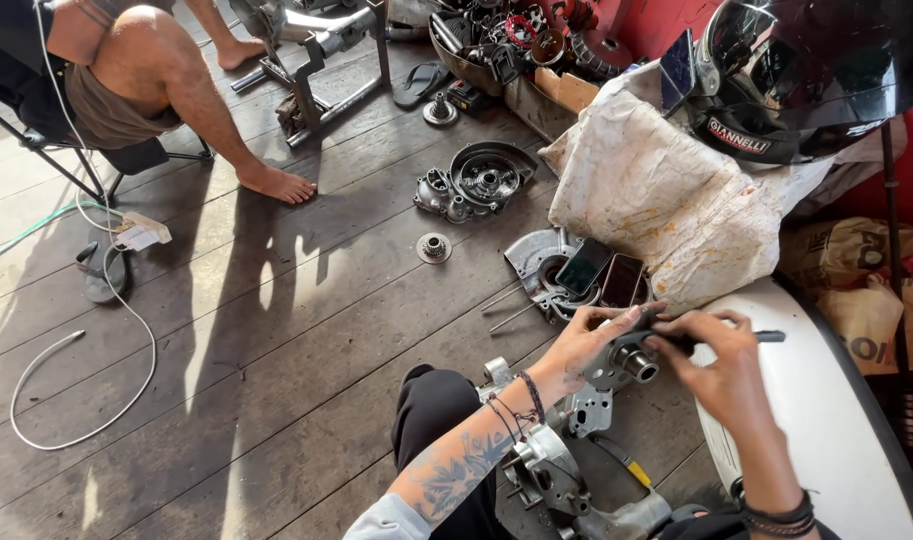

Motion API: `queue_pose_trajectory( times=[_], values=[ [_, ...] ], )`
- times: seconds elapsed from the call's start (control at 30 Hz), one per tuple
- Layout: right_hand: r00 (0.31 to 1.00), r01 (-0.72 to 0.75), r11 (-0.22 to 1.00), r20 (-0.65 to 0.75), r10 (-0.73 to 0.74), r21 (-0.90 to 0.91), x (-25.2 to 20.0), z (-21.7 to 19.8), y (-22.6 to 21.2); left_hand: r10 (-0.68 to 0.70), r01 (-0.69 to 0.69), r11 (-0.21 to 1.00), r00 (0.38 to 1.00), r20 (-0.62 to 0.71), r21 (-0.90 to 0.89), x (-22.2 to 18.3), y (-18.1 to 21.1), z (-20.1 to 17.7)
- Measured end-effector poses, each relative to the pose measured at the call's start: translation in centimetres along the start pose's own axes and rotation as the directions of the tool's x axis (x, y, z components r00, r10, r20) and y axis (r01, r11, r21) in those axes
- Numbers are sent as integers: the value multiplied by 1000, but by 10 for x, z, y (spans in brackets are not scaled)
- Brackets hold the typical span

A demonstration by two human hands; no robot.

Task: Filing and cleaning the interior of a metal motorcycle hub component to remove debris or burrs.

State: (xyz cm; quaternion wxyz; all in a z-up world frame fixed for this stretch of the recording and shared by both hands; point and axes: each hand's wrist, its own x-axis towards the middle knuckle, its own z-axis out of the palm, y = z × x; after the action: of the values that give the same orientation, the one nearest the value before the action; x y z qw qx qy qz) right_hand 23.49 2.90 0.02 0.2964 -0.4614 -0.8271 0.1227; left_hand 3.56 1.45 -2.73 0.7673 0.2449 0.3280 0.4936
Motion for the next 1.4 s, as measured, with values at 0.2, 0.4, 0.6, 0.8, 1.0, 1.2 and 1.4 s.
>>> queue_pose_trajectory(
  times=[0.2, 0.4, 0.6, 0.8, 1.0, 1.2, 1.4],
  values=[
    [983, 77, 997, -165, -73, 17, 5, -9, -10, 45, -22, 976, 994, -98, 219, 7, 3, -4],
    [980, 86, 993, -172, -98, -77, 4, -19, -16, 22, 37, 988, 927, -374, 150, -6, -2, 12],
    [984, 65, 996, -162, -75, -64, 5, -23, -27, 40, 31, 983, 926, -375, 181, -12, 10, 22],
    [926, -300, 858, -87, 366, 416, -8, -29, -15, 60, -65, 998, 964, -259, -11, -14, 5, -5],
    [883, -337, 743, -79, 462, 579, -26, -17, -11, 122, -143, 989, 928, -353, -36, 14, -31, -55],
    [938, -224, 693, -42, 345, 686, -16, 1, -72, 304, -307, 952, 948, -90, -20, -54, 43, 45],
    [929, -132, 844, -231, 288, 521, -37, 22, -37, 641, -607, 641, 760, 108, 469, -53, 52, 29]
  ],
)
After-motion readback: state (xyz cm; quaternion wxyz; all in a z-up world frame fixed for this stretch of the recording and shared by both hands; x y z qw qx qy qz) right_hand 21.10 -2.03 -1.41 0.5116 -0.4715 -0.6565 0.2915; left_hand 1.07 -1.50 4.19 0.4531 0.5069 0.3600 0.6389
